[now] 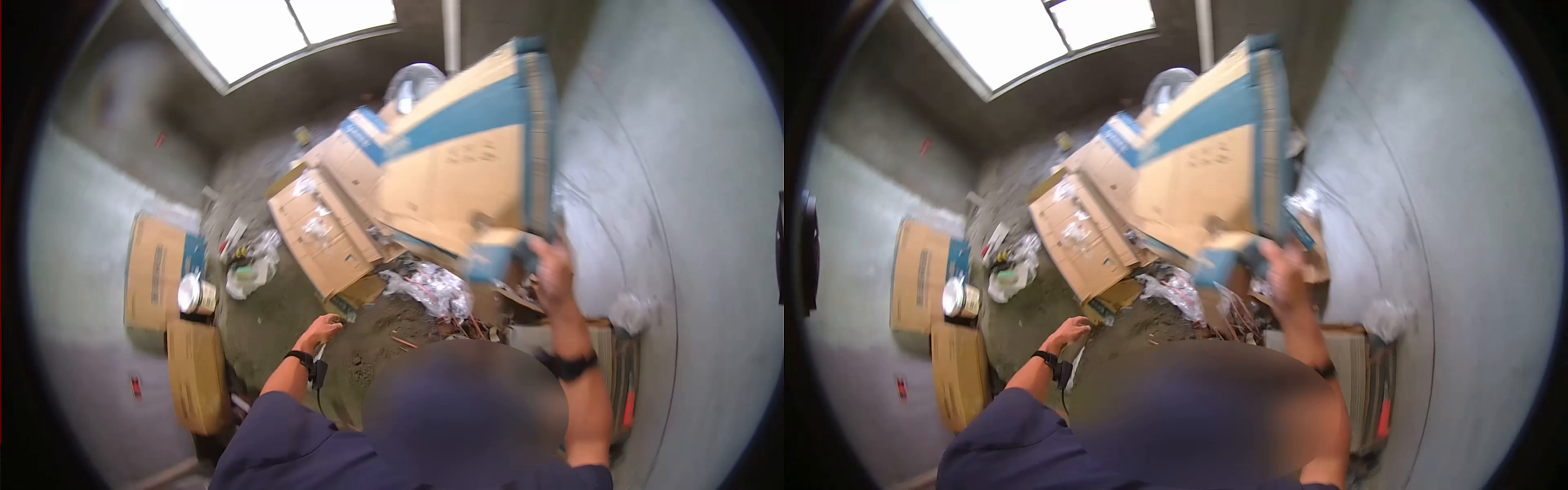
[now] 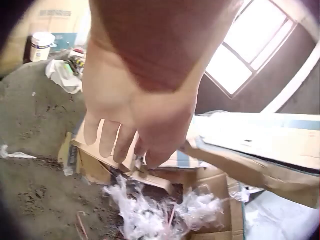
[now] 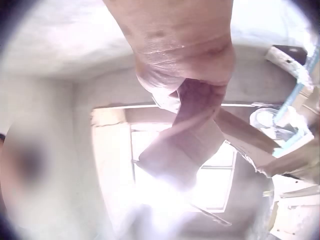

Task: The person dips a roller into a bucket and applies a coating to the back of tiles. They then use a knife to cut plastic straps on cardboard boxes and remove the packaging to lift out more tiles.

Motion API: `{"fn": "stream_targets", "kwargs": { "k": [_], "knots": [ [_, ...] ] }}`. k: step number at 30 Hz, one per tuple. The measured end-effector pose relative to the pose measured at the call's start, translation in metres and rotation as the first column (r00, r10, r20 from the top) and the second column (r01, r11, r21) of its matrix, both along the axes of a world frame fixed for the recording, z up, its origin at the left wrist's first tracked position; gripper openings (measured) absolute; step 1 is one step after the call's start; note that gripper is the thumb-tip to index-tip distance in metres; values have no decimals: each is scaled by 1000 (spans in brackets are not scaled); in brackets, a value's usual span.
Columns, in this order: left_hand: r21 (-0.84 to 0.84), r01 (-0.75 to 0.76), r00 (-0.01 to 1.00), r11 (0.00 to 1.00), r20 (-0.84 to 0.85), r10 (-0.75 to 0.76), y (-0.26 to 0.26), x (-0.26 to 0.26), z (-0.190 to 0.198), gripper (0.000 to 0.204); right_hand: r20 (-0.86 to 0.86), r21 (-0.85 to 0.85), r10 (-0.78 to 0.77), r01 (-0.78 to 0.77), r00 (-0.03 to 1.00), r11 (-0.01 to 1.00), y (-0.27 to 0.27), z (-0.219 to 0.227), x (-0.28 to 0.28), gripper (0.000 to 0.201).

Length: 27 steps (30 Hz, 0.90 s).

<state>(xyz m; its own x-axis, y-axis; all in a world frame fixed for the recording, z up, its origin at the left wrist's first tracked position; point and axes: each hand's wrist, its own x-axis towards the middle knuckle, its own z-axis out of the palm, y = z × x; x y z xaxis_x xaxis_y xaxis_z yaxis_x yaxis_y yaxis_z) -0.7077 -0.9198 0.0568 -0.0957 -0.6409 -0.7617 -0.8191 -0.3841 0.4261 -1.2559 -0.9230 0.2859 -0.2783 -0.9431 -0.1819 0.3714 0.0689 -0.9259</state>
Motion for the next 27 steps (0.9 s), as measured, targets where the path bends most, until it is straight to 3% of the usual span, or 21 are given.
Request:
{"fn": "stream_targets", "kwargs": {
  "k": [1,2,3,4,6,9,11,12,14,16,18,19,20,22,24,27],
  "knots": [
    [-94,86,995,992,-36,-89,-10,-13,-1,59,-143,34,112,-108,983,994,-12,-67,-12,29],
    [-184,184,977,966,-76,-200,-23,-30,-7,61,-344,247,199,-116,917,962,-6,-84,-3,40],
    [-135,168,964,977,-184,-191,-37,-49,-11,58,-634,161,165,-80,756,984,17,-117,1,48],
    [-62,172,941,983,-286,-183,-48,-69,-18,54,-652,289,305,-144,694,946,53,-160,-6,48],
    [-143,154,905,978,-376,-198,-59,-105,-41,53,-695,455,438,-123,570,882,141,-173,-11,45],
    [-197,407,848,892,-282,-449,-66,-185,-14,50,-505,663,326,118,799,739,285,-198,-25,46],
    [-319,687,658,653,-107,-745,-66,-253,-22,47,-498,735,165,312,852,602,376,-205,-37,47],
    [-252,777,586,577,-45,-809,-68,-295,-26,43,-529,736,77,411,845,538,421,-218,-32,48],
    [-277,816,487,508,-145,-861,-50,-378,-22,44,-657,689,-48,626,752,366,485,-208,-28,48],
    [-302,900,301,314,-93,-949,-18,-470,5,45,-693,638,-185,713,696,291,529,-205,-33,53],
    [-379,896,202,231,-114,-973,12,-545,-3,47,-809,504,-209,832,549,231,560,-221,-45,55],
    [-441,852,224,283,-180,-958,25,-577,-15,50,-803,511,-223,831,553,219,564,-230,-51,55],
    [-497,800,238,335,-249,-939,41,-608,-24,53,-808,463,-326,871,491,163,571,-236,-61,57],
    [-457,776,328,434,-296,-897,72,-658,-34,62,-741,428,-541,900,399,77,584,-253,-79,61],
    [-496,751,378,436,-219,-900,96,-685,-50,70,-695,516,-568,856,440,32,589,-264,-92,66],
    [-423,762,466,491,-169,-869,123,-688,-76,69,-737,554,-431,831,520,55,583,-292,-104,71]
  ]
}}
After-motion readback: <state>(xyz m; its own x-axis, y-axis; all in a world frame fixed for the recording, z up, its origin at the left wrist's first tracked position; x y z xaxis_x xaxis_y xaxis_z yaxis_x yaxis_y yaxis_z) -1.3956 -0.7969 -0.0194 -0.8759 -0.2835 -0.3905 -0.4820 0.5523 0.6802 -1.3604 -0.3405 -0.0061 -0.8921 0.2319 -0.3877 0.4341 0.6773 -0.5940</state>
